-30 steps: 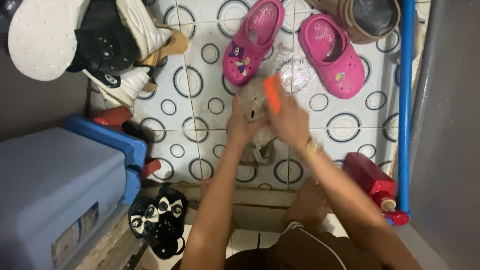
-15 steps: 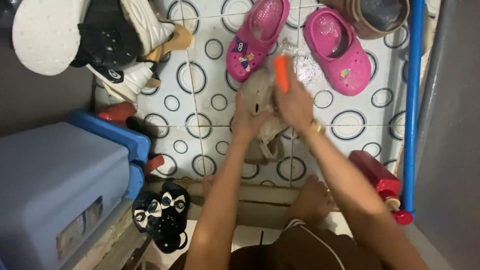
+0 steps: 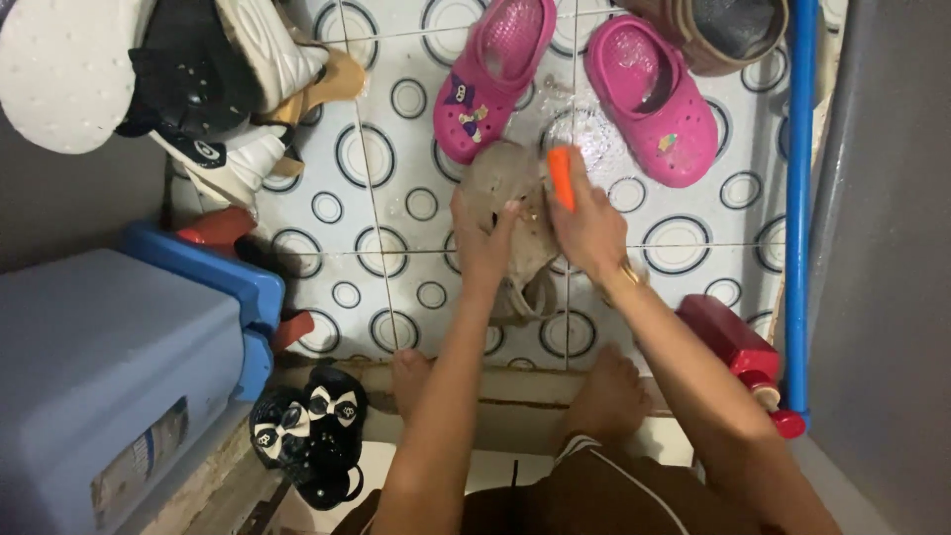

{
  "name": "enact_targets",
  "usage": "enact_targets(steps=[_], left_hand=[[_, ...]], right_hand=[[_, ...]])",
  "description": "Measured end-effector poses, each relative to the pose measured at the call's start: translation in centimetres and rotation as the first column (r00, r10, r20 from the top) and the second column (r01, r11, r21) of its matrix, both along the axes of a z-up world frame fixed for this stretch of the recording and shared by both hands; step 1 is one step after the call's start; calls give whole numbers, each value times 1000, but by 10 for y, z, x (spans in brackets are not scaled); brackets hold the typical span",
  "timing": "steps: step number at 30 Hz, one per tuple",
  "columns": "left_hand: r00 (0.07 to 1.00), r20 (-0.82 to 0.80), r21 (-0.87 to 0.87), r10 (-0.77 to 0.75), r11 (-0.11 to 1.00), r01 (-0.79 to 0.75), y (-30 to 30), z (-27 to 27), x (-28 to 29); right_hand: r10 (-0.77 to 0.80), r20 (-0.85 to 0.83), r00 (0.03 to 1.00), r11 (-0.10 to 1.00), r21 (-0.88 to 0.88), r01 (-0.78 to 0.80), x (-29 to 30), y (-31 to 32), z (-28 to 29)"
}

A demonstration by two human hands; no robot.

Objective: The person scrubs a beige clog-style shoe with an orange brush while standing on a tiled floor. They hold the shoe with one hand and scrub the exterior and interior surfaces with the other, turning the shoe to clean different areas.

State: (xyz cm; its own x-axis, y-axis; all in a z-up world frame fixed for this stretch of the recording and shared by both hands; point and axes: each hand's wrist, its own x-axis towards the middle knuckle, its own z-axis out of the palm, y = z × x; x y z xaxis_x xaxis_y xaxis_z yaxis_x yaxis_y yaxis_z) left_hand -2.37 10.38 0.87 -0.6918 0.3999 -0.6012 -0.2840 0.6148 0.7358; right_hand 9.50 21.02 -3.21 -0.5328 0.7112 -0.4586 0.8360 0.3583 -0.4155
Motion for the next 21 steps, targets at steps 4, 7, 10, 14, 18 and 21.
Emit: enact_targets(steps=[4,7,10,14,18,21], left_hand=[[998,23,22,58,998,-58,1,6,-1],[999,29,-65,-15,998,17,-5,3,-14],[996,10,-101,-85,991,85,-4,-3,-17],[999,18,-116,-29,993,31,-3,-10,-13],[993,64,-181,-100,977,110,-12,-8,-23],[994,90,-162,-66,984,79,-24,-32,-38]], right_hand=[[14,8,1000,999,-37,-13,-4,-35,49],[126,58,990,985,-129,-118,20,-64,67],[274,52,960,961,5,-275,29,-62,49],[98,49,994,995,30,-99,3,-23,10],[221,-14,975,975,-21,-221,-1,-53,72],[343,48,938,937,-94,-337,27,-79,51]])
